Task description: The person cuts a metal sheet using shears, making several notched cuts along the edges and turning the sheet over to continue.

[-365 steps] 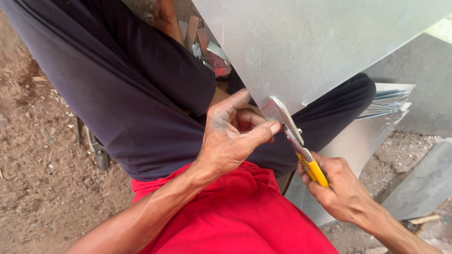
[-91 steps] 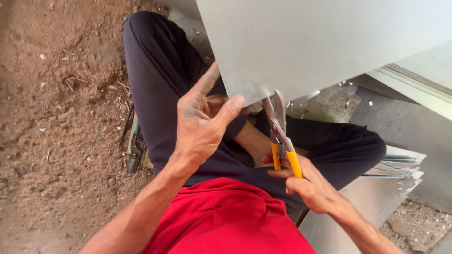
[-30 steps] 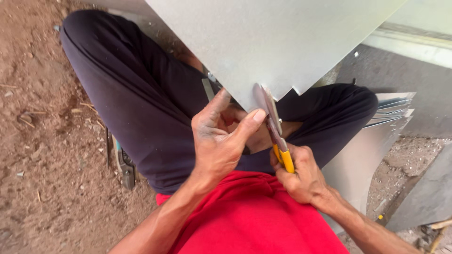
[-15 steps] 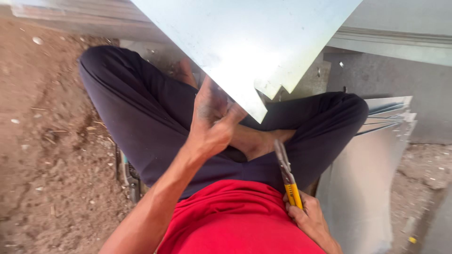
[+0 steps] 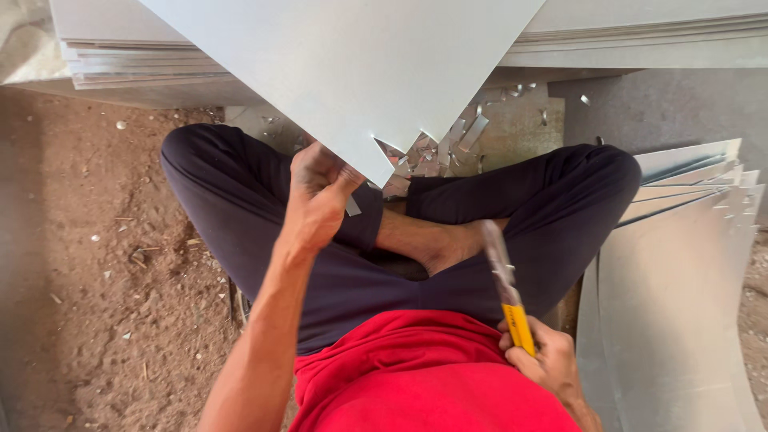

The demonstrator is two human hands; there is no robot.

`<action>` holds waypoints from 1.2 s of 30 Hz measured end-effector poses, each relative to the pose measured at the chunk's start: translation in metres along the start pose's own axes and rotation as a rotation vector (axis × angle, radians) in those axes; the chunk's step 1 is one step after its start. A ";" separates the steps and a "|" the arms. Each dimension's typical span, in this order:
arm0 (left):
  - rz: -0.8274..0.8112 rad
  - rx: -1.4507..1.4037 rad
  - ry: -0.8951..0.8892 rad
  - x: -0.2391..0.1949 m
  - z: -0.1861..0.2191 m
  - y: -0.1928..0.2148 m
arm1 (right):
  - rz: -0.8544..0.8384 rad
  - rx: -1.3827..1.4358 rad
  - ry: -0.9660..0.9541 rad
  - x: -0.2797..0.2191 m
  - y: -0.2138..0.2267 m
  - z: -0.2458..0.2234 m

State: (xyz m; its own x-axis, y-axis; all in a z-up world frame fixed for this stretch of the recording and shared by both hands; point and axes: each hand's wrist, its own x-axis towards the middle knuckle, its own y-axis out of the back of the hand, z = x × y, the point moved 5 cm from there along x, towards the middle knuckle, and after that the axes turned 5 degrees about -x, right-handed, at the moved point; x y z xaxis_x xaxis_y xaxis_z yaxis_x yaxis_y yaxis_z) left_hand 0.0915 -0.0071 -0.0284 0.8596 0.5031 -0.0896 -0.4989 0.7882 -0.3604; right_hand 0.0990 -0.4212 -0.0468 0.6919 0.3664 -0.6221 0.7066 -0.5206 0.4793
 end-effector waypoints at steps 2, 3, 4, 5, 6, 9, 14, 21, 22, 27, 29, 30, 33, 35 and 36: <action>-0.047 0.187 -0.030 0.003 0.013 0.005 | -0.005 0.136 0.095 0.004 0.004 0.008; -0.044 0.345 -0.128 0.003 0.023 0.005 | -0.032 0.212 0.097 0.009 0.004 0.014; -0.042 0.502 -0.228 0.003 0.031 0.002 | -0.059 0.288 0.099 0.010 0.003 0.018; 0.017 0.663 -0.357 0.001 0.041 -0.001 | -0.070 0.268 0.067 0.012 0.002 0.021; 0.076 0.823 -0.487 -0.003 0.049 -0.006 | -0.080 0.249 0.036 0.014 0.002 0.023; 0.093 0.956 -0.550 -0.009 0.057 -0.013 | -0.032 0.138 0.002 0.015 0.002 0.021; -0.114 0.280 -0.094 -0.001 0.060 -0.004 | 0.052 0.471 0.036 0.005 -0.002 0.018; -0.011 -0.152 0.358 0.001 -0.021 -0.082 | 0.049 0.121 -0.274 0.009 0.011 -0.019; -0.056 -0.230 0.400 -0.004 -0.039 -0.106 | -0.002 0.268 -0.259 0.010 0.012 -0.030; -0.157 -0.290 0.509 -0.017 -0.073 -0.163 | -0.103 0.499 -0.226 0.006 0.011 -0.078; -0.154 -0.273 0.479 -0.017 -0.074 -0.166 | -0.093 0.498 -0.202 0.010 0.009 -0.090; -0.156 -0.263 0.454 -0.017 -0.073 -0.167 | -0.067 0.479 -0.174 0.012 0.009 -0.094; -0.173 -0.222 0.420 -0.016 -0.071 -0.165 | -0.011 0.414 -0.139 0.020 0.013 -0.098; -0.179 -0.183 0.423 -0.015 -0.071 -0.164 | -0.001 0.374 -0.195 0.017 0.015 -0.092; -0.179 -0.158 0.432 -0.014 -0.071 -0.163 | 0.001 0.304 -0.204 0.018 0.013 -0.088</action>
State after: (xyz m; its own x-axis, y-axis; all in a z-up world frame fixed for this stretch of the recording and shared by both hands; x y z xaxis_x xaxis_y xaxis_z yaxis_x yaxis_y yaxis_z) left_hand 0.1682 -0.1675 -0.0344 0.9142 0.1458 -0.3782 -0.3455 0.7682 -0.5390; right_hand 0.1334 -0.3535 0.0024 0.6272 0.2198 -0.7472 0.6081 -0.7376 0.2935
